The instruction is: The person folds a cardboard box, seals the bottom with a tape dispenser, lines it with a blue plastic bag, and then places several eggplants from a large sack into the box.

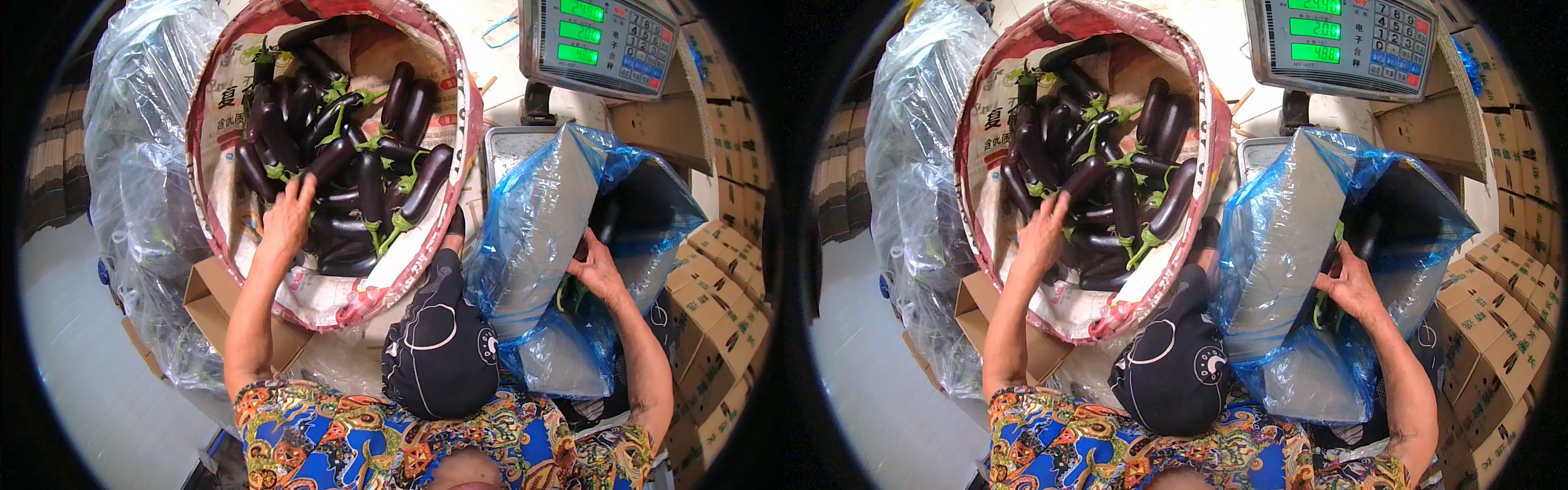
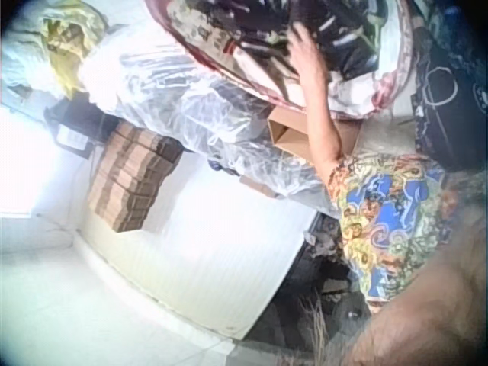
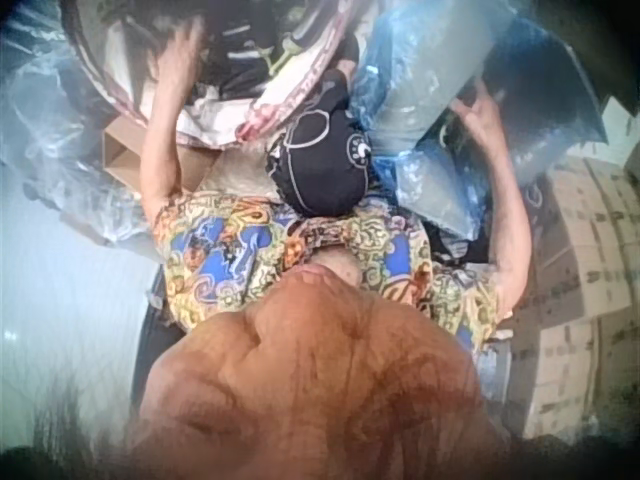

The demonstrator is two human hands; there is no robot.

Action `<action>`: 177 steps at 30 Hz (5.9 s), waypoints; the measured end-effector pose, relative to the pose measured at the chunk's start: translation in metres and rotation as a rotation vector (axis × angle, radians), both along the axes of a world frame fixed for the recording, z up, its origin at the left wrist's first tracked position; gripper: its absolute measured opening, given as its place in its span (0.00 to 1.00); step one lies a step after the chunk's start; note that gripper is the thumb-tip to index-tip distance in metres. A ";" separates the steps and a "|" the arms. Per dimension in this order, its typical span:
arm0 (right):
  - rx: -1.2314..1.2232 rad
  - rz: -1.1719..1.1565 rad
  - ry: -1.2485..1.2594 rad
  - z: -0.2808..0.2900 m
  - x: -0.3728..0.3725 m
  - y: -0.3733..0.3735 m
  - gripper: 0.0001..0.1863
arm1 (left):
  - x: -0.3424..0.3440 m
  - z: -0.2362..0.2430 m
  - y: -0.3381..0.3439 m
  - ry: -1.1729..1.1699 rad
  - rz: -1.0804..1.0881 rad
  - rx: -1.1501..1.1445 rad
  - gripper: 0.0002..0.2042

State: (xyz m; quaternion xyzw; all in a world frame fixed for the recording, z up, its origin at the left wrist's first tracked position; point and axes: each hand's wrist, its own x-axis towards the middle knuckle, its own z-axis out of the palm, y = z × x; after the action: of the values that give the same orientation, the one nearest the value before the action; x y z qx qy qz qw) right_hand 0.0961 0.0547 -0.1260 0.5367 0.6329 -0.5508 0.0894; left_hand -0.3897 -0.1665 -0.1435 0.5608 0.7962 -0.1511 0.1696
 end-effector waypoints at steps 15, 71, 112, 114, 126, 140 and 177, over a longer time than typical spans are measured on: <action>0.060 -0.004 -0.185 0.037 -0.024 -0.010 0.38 | 0.096 -0.175 0.222 0.100 0.267 0.282 0.34; 0.434 0.228 -0.474 0.031 0.009 -0.031 0.27 | -0.002 -0.089 0.075 -0.229 0.294 0.923 0.13; 0.570 0.180 -0.193 0.072 0.075 0.022 0.26 | 0.147 0.157 0.117 -1.236 0.076 0.883 0.34; 0.546 0.106 -0.174 0.086 0.083 0.023 0.27 | 0.184 0.170 0.129 -1.208 -0.002 0.830 0.35; 0.531 -0.093 0.015 0.085 0.105 0.017 0.26 | 0.287 0.181 0.188 -1.152 -0.302 0.603 0.34; 0.698 -0.045 0.020 0.100 0.097 0.009 0.21 | 0.299 0.187 0.240 -1.147 -0.347 -0.161 0.31; 0.288 0.625 0.280 0.122 0.070 -0.044 0.14 | 0.279 0.197 0.245 -1.024 -0.481 -0.313 0.28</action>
State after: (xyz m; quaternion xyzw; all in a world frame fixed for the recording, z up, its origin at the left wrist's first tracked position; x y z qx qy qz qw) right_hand 0.1665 0.0103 -0.0036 0.2440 0.8435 -0.4701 0.0894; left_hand -0.1107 0.0785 0.0537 0.6955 0.4316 -0.0109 0.5743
